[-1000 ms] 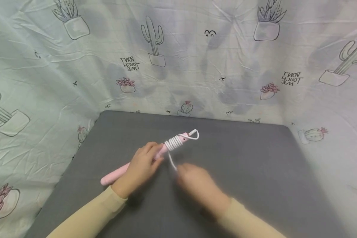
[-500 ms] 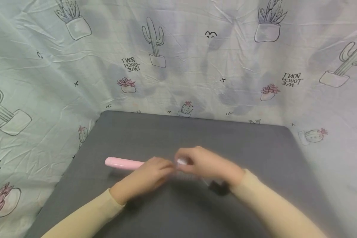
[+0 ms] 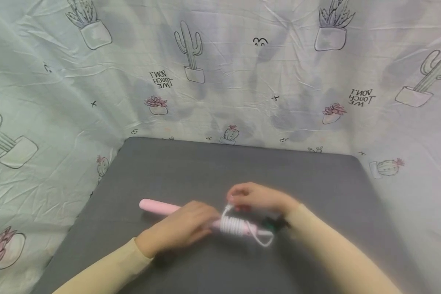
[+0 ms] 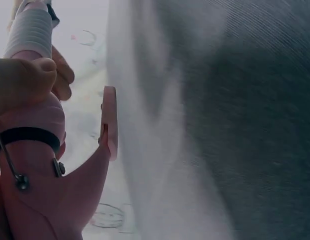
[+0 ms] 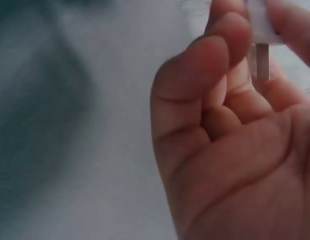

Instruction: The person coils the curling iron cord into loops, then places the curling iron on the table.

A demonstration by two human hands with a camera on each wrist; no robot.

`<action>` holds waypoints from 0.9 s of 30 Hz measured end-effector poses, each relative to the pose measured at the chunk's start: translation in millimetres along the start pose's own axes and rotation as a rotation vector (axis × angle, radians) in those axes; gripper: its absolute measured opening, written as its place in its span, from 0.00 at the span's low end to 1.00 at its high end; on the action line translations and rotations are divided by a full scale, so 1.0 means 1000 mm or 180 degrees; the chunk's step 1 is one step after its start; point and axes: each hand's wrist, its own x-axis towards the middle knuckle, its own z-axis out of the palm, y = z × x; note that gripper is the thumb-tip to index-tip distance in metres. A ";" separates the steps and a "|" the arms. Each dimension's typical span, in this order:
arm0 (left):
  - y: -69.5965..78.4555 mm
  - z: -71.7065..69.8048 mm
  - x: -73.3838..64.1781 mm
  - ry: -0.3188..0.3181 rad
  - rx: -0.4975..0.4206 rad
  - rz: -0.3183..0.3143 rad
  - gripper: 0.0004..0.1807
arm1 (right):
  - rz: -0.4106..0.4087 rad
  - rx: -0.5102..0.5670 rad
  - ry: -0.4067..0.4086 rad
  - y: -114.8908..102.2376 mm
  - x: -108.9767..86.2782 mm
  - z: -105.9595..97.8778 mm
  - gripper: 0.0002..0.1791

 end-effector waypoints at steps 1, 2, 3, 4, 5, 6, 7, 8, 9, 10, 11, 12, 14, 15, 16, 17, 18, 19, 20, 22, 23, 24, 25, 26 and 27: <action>-0.003 0.002 -0.001 -0.0035 0.0000 -0.0033 0.25 | 0.0026 -0.0033 0.0015 0.005 0.002 0.000 0.17; -0.006 0.004 -0.002 -0.0074 0.0017 -0.0065 0.25 | 0.0043 -0.0080 0.0037 0.008 0.004 0.000 0.18; -0.008 0.006 -0.003 -0.0117 0.0042 -0.0097 0.26 | 0.0073 -0.0117 0.0061 0.011 0.006 0.000 0.19; -0.012 0.007 -0.005 -0.0161 0.0083 -0.0128 0.27 | 0.0092 -0.0169 0.0088 0.014 0.008 0.000 0.20; -0.015 0.009 -0.006 -0.0209 0.0125 -0.0162 0.28 | 0.0108 -0.0215 0.0117 0.016 0.010 0.000 0.21; -0.018 0.011 -0.007 -0.0256 0.0161 -0.0199 0.29 | 0.0125 -0.0245 0.0142 0.017 0.012 0.001 0.21; -0.021 0.012 -0.007 -0.0301 0.0180 -0.0242 0.29 | 0.0134 -0.0273 0.0174 0.018 0.014 0.001 0.21; -0.025 0.014 -0.007 -0.0342 0.0196 -0.0294 0.30 | 0.0142 -0.0300 0.0213 0.018 0.016 0.001 0.20; -0.029 0.016 -0.006 -0.0378 0.0221 -0.0344 0.30 | 0.0145 -0.0338 0.0257 0.019 0.018 0.000 0.20; -0.033 0.018 -0.005 -0.0406 0.0234 -0.0403 0.31 | 0.0148 -0.0391 0.0314 0.019 0.020 -0.001 0.20; -0.037 0.020 -0.003 -0.0426 0.0241 -0.0468 0.31 | 0.0146 -0.0446 0.0382 0.018 0.022 -0.002 0.20; -0.042 0.022 -0.001 -0.0431 0.0233 -0.0535 0.30 | 0.0137 -0.0508 0.0456 0.018 0.024 -0.003 0.20; -0.051 0.024 0.005 -0.0425 0.0207 -0.0678 0.29 | 0.0126 -0.0660 0.0623 0.018 0.030 -0.007 0.20; -0.055 0.024 0.008 -0.0404 0.0167 -0.0749 0.28 | 0.0133 -0.0713 0.0699 0.019 0.032 -0.010 0.20; -0.059 0.024 0.011 -0.0378 0.0099 -0.0821 0.26 | 0.0162 -0.0743 0.0763 0.020 0.035 -0.012 0.20; -0.062 0.023 0.014 -0.0364 0.0019 -0.0892 0.25 | 0.0194 -0.0753 0.0811 0.022 0.037 -0.014 0.20; -0.065 0.022 0.017 -0.0352 -0.0079 -0.0952 0.24 | 0.0230 -0.0746 0.0839 0.024 0.039 -0.017 0.20; -0.068 0.021 0.019 -0.0356 -0.0181 -0.1016 0.23 | 0.0266 -0.0720 0.0852 0.027 0.040 -0.018 0.20; -0.071 0.019 0.021 -0.0364 -0.0290 -0.1070 0.22 | 0.0312 -0.0679 0.0861 0.030 0.042 -0.020 0.20; -0.074 0.015 0.024 -0.0443 -0.0475 -0.1163 0.21 | 0.0379 -0.0602 0.0841 0.036 0.044 -0.022 0.19; -0.076 0.014 0.026 -0.0502 -0.0542 -0.1196 0.20 | 0.0394 -0.0573 0.0827 0.040 0.045 -0.024 0.19; -0.078 0.013 0.028 -0.0562 -0.0595 -0.1220 0.20 | 0.0401 -0.0550 0.0810 0.043 0.046 -0.025 0.19; -0.079 0.012 0.029 -0.0639 -0.0633 -0.1260 0.19 | 0.0405 -0.0530 0.0797 0.046 0.047 -0.026 0.19; -0.081 0.012 0.031 -0.0712 -0.0660 -0.1294 0.19 | 0.0413 -0.0500 0.0779 0.048 0.049 -0.027 0.19; -0.082 0.011 0.032 -0.0796 -0.0696 -0.1351 0.18 | 0.0433 -0.0455 0.0748 0.050 0.050 -0.028 0.19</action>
